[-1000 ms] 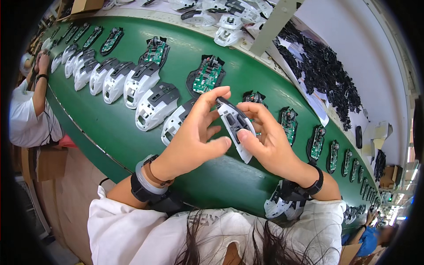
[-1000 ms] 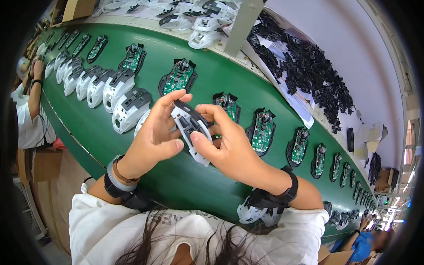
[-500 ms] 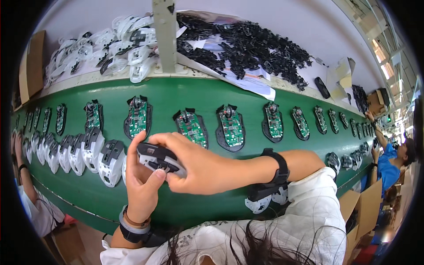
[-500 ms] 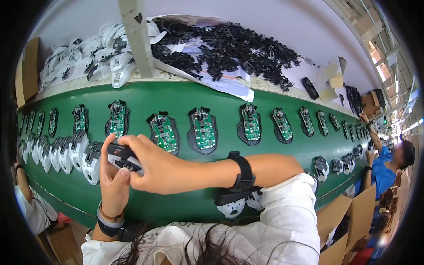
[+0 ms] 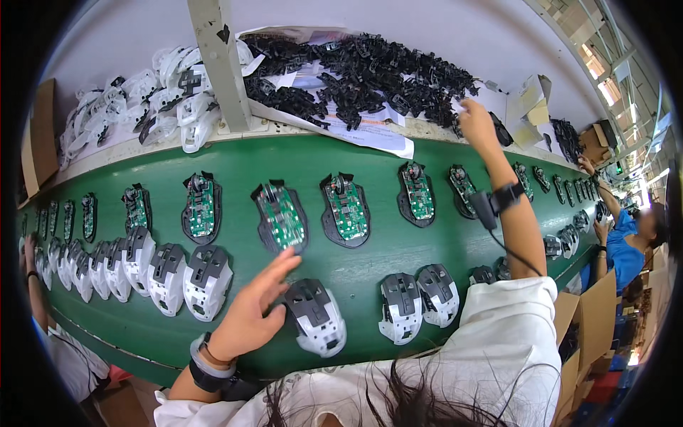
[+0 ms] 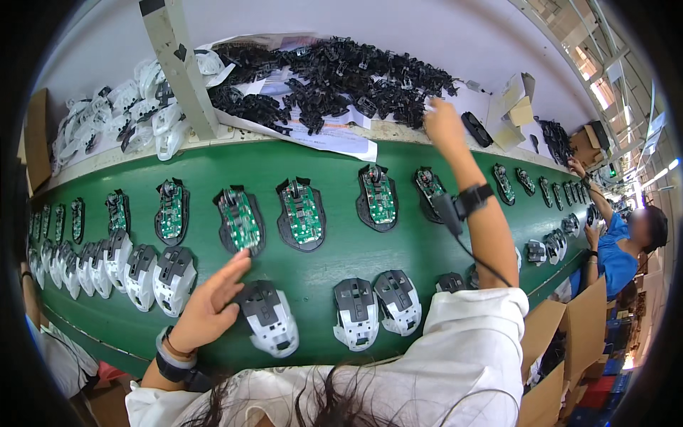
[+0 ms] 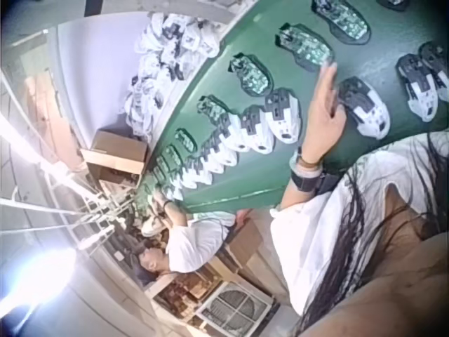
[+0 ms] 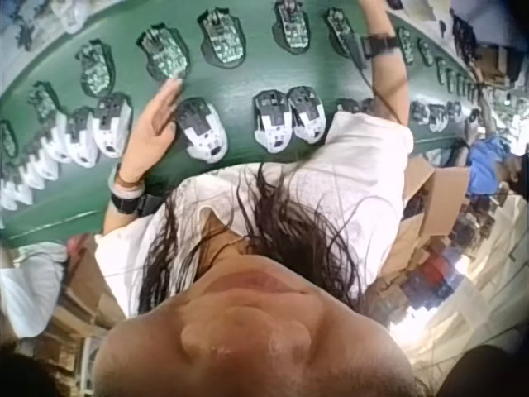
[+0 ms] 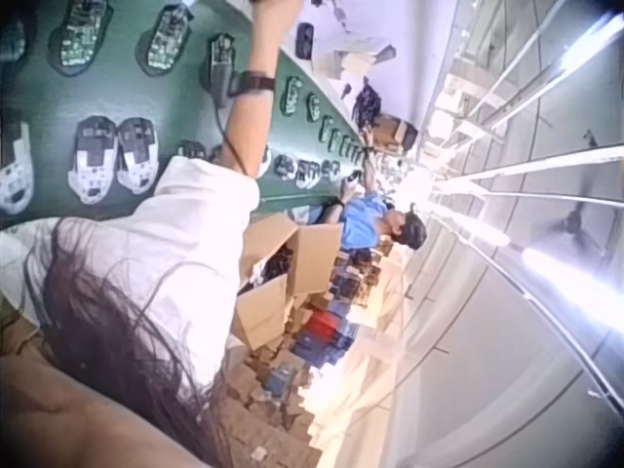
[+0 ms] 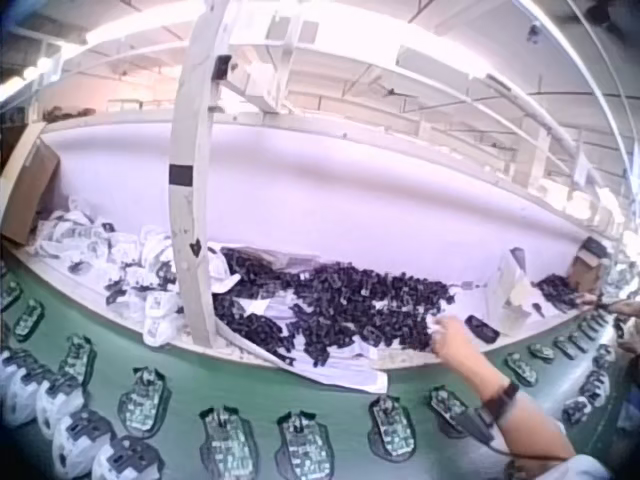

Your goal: The person assembles electronic devices on a green workbench. They repeatedly pick up white plastic casings and small black components, insert the components into the casings, and place the assembled units back on the table. The process involves handling multiple identical units in a repetitive sequence.

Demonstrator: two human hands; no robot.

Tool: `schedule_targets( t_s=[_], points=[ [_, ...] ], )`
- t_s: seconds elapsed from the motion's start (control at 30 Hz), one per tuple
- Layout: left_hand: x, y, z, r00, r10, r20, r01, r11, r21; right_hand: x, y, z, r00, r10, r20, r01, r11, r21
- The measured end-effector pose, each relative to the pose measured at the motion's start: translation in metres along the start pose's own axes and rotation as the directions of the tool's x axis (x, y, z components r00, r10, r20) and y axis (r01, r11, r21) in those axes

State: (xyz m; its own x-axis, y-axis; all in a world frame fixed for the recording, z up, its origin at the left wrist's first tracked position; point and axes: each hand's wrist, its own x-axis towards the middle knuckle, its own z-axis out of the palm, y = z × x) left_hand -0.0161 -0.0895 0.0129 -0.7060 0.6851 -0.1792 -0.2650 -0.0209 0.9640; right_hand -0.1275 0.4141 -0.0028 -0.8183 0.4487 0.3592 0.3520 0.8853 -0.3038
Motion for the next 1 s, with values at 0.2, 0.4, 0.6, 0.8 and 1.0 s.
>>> schedule_targets(
  t_s=[0.2,0.4,0.6,0.8,1.0],
  points=[
    [-0.051,0.029,-0.011,0.888,0.412,-0.202,-0.130,0.648,0.751,0.018,0.100,0.061,0.979,-0.201,0.013,0.201,0.971,-0.131],
    [-0.074,-0.004,-0.039,0.816,0.428,-0.388,0.349,0.169,0.922,0.025,0.102,0.052,0.991,-0.123,0.046,0.123,0.992,-0.010],
    [-0.089,0.023,-0.043,0.757,0.547,-0.359,0.187,0.345,0.920,0.001,0.017,-0.009,0.987,-0.132,-0.090,0.159,0.872,0.464],
    [-0.042,0.042,-0.052,0.940,0.061,-0.335,-0.194,0.905,-0.380,-0.130,-0.221,-0.084,0.733,-0.666,-0.135,0.519,0.420,0.744],
    [-0.017,0.033,-0.039,0.990,0.013,-0.144,-0.093,0.815,-0.572,-0.167,-0.297,-0.061,0.390,-0.911,-0.135,0.709,0.203,0.675]
  ],
)
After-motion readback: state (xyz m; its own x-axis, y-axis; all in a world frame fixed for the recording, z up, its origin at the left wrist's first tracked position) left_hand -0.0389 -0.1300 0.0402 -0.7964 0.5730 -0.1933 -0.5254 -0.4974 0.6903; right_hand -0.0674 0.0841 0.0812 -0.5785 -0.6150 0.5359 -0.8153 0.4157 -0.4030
